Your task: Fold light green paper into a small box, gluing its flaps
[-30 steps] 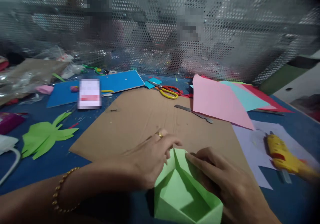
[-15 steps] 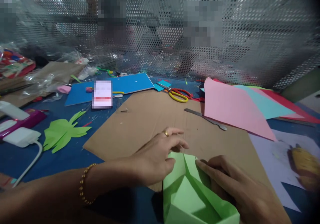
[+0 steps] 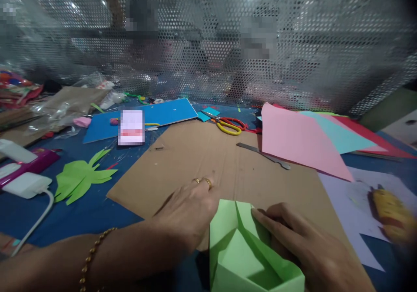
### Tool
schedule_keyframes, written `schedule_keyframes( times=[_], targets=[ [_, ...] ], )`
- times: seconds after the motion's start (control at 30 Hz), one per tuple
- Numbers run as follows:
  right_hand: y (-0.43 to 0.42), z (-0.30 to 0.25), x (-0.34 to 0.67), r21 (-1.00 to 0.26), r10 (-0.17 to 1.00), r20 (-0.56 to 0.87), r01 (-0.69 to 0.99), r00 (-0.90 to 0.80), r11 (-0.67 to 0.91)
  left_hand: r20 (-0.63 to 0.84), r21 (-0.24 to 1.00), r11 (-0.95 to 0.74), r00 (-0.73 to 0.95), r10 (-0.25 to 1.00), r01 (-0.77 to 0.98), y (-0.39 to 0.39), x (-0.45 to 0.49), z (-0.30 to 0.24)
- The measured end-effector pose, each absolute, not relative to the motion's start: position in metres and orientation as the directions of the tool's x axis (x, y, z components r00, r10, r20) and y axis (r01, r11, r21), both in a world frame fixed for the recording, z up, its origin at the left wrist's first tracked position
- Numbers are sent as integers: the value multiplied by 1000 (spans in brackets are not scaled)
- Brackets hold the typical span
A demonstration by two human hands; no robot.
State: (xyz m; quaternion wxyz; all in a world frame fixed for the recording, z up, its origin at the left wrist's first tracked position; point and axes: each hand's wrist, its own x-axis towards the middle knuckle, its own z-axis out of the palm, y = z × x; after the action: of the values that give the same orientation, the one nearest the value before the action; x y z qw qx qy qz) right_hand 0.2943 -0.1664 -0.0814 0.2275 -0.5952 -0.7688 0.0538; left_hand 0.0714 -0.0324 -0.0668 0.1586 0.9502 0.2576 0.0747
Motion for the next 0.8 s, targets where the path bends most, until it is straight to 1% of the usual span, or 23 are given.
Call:
schedule_keyframes(
  times=[0.1, 0.2, 0.3, 0.37, 0.5, 0.63, 0.7, 0.8],
  targets=[
    [-165, -76, 294, -306, 936, 265, 900, -232, 310, 69, 282, -857, 882, 466, 431, -34, 73, -68],
    [-163, -74, 292, -328, 932, 280, 890, -229, 317, 48, 252, -871, 893, 447, 422, -36, 76, -67],
    [-162, -77, 289, -375, 915, 350, 864, -203, 335, -13, 245, -850, 878, 478, 467, -39, 78, -66],
    [-162, -78, 287, -383, 907, 370, 856, -203, 347, -45, 236, -839, 868, 495, 491, -40, 78, -65],
    [-162, -73, 285, -329, 898, 362, 867, -249, 373, -55, 182, -853, 872, 487, 488, -43, 79, -66],
    [-160, -69, 283, -327, 895, 336, 855, -293, 402, -32, 123, -869, 877, 480, 480, -45, 79, -66],
    [-160, -71, 284, -281, 878, 337, 854, -340, 439, -19, 85, -873, 876, 481, 481, -46, 79, -67],
    [-160, -74, 286, -150, 836, 348, 855, -424, 496, 18, 55, -885, 886, 463, 461, -49, 78, -70]
  ],
)
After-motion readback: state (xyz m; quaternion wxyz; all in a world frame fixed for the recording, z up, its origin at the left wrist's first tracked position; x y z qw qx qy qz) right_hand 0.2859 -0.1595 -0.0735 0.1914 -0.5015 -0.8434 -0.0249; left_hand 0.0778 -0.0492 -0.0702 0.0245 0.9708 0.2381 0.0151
